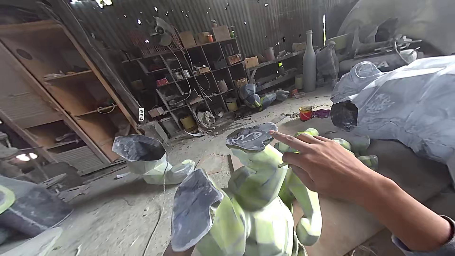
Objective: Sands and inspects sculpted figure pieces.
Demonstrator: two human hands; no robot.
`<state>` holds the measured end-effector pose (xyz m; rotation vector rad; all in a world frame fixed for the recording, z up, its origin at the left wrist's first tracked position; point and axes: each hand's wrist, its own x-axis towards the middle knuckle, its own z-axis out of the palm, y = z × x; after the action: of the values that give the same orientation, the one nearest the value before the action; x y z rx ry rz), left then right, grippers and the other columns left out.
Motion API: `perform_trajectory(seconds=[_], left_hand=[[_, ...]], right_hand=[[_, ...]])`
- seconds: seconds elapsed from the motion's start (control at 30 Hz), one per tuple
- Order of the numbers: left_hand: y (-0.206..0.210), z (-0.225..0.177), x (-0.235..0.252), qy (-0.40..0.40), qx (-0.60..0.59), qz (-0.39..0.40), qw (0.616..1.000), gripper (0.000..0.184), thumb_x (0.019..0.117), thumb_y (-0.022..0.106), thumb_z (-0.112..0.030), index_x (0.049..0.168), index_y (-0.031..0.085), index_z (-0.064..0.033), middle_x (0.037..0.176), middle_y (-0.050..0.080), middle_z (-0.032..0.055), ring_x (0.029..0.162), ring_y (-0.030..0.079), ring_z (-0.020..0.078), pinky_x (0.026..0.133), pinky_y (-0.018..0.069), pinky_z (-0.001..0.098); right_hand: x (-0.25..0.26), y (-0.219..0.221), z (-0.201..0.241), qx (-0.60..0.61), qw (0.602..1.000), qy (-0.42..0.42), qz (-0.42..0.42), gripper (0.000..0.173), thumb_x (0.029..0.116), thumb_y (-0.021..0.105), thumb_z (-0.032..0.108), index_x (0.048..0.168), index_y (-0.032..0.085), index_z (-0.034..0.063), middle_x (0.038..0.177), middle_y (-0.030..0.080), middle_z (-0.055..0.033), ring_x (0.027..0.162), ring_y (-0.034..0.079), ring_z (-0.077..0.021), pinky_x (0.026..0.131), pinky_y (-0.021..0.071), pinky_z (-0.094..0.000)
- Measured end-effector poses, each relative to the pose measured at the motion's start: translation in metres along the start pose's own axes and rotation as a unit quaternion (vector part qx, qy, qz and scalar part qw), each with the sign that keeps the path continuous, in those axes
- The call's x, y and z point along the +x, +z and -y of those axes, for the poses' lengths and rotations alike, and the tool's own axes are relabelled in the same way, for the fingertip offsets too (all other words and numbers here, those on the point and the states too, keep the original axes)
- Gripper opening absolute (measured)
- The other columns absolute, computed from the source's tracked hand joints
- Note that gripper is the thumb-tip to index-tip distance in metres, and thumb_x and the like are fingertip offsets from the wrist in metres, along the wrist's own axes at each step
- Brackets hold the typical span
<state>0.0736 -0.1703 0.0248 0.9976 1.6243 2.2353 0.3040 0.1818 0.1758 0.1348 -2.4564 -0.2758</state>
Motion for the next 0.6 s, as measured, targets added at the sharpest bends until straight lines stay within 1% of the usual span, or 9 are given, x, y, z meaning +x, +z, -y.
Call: perform_trajectory(seconds=[0.07, 0.17, 0.23, 0.3, 0.33, 0.4, 0.5, 0.53, 0.6], left_hand=[[0.017, -0.011, -0.002, 0.009, 0.008, -0.011, 1.000, 0.045, 0.0661, 0.092, -0.033, 0.100, 0.070, -0.0131, 0.091, 0.076, -0.0057, 0.091, 0.071, 0.0010, 0.085, 0.0585, 0.0225], [0.010, -0.006, -0.003, 0.020, 0.016, 0.003, 1.000, 0.047, 0.0706, 0.091, -0.035, 0.105, 0.069, -0.0123, 0.094, 0.076, -0.0065, 0.093, 0.071, 0.0010, 0.087, 0.0583, 0.0242], [0.004, -0.001, -0.005, 0.022, 0.010, -0.001, 1.000, 0.046, 0.0720, 0.090, -0.034, 0.108, 0.070, -0.0148, 0.096, 0.076, -0.0075, 0.095, 0.071, 0.0011, 0.089, 0.0578, 0.0247], [-0.012, 0.012, -0.007, 0.018, 0.002, -0.004, 1.000, 0.042, 0.0736, 0.089, -0.033, 0.110, 0.072, -0.0215, 0.101, 0.077, -0.0093, 0.098, 0.071, 0.0015, 0.092, 0.0575, 0.0257], [-0.021, 0.022, -0.004, 0.031, 0.002, 0.001, 1.000, 0.040, 0.0746, 0.088, -0.032, 0.110, 0.072, -0.0206, 0.100, 0.077, -0.0082, 0.098, 0.071, 0.0028, 0.092, 0.0578, 0.0271], [-0.056, 0.050, 0.003, 0.075, -0.001, 0.091, 0.993, 0.042, 0.0869, 0.080, -0.030, 0.124, 0.067, -0.0157, 0.113, 0.074, -0.0039, 0.110, 0.068, 0.0074, 0.098, 0.0555, 0.0317], [-0.018, 0.022, 0.002, 0.061, -0.009, 0.051, 0.997, 0.046, 0.0766, 0.087, -0.033, 0.113, 0.067, -0.0135, 0.100, 0.075, -0.0055, 0.098, 0.070, 0.0034, 0.088, 0.0579, 0.0263], [-0.008, 0.014, 0.002, 0.064, -0.008, 0.056, 0.996, 0.047, 0.0766, 0.087, -0.035, 0.112, 0.067, -0.0117, 0.099, 0.075, -0.0053, 0.097, 0.070, 0.0024, 0.088, 0.0575, 0.0247], [0.009, 0.000, 0.000, 0.032, 0.015, 0.021, 0.999, 0.047, 0.0701, 0.089, -0.039, 0.105, 0.067, -0.0165, 0.092, 0.074, -0.0095, 0.092, 0.070, -0.0019, 0.085, 0.0569, 0.0202]], right_hand=[[-0.001, 0.000, 0.000, -0.009, 1.000, 0.003, 0.006, 0.017, 0.0952, 0.059, 0.028, 0.093, 0.073, 0.0204, 0.159, 0.043, 0.0088, 0.107, 0.066, -0.0202, 0.077, 0.0568, -0.0428], [-0.003, -0.001, -0.002, -0.021, 1.000, -0.002, 0.009, 0.015, 0.0940, 0.060, 0.028, 0.090, 0.072, 0.0202, 0.157, 0.045, 0.0103, 0.104, 0.066, -0.0193, 0.076, 0.0566, -0.0428], [-0.004, -0.004, -0.002, -0.033, 0.999, -0.003, 0.022, 0.017, 0.0947, 0.058, 0.030, 0.091, 0.073, 0.0205, 0.158, 0.044, 0.0128, 0.105, 0.066, -0.0183, 0.077, 0.0562, -0.0424], [-0.004, -0.004, -0.005, -0.042, 0.999, -0.013, 0.029, 0.019, 0.0949, 0.056, 0.030, 0.092, 0.073, 0.0196, 0.159, 0.043, 0.0125, 0.103, 0.065, -0.0179, 0.076, 0.0552, -0.0416], [-0.003, -0.006, -0.006, -0.046, 0.998, -0.014, 0.036, 0.020, 0.0944, 0.056, 0.029, 0.092, 0.073, 0.0192, 0.159, 0.043, 0.0122, 0.103, 0.065, -0.0178, 0.075, 0.0548, -0.0415], [0.000, -0.011, -0.007, -0.052, 0.997, -0.015, 0.054, 0.019, 0.0925, 0.058, 0.029, 0.092, 0.074, 0.0190, 0.158, 0.045, 0.0124, 0.103, 0.066, -0.0186, 0.076, 0.0550, -0.0425], [0.007, -0.019, -0.012, -0.056, 0.995, -0.010, 0.083, 0.018, 0.0899, 0.062, 0.031, 0.090, 0.075, 0.0189, 0.156, 0.047, 0.0128, 0.102, 0.065, -0.0194, 0.076, 0.0541, -0.0439], [0.009, -0.021, -0.015, -0.053, 0.995, -0.005, 0.088, 0.019, 0.0893, 0.062, 0.031, 0.091, 0.076, 0.0191, 0.156, 0.048, 0.0120, 0.103, 0.065, -0.0207, 0.077, 0.0547, -0.0458], [0.013, -0.025, -0.026, -0.042, 0.995, 0.014, 0.094, 0.020, 0.0907, 0.060, 0.031, 0.092, 0.076, 0.0199, 0.156, 0.048, 0.0103, 0.107, 0.065, -0.0230, 0.078, 0.0557, -0.0492]])
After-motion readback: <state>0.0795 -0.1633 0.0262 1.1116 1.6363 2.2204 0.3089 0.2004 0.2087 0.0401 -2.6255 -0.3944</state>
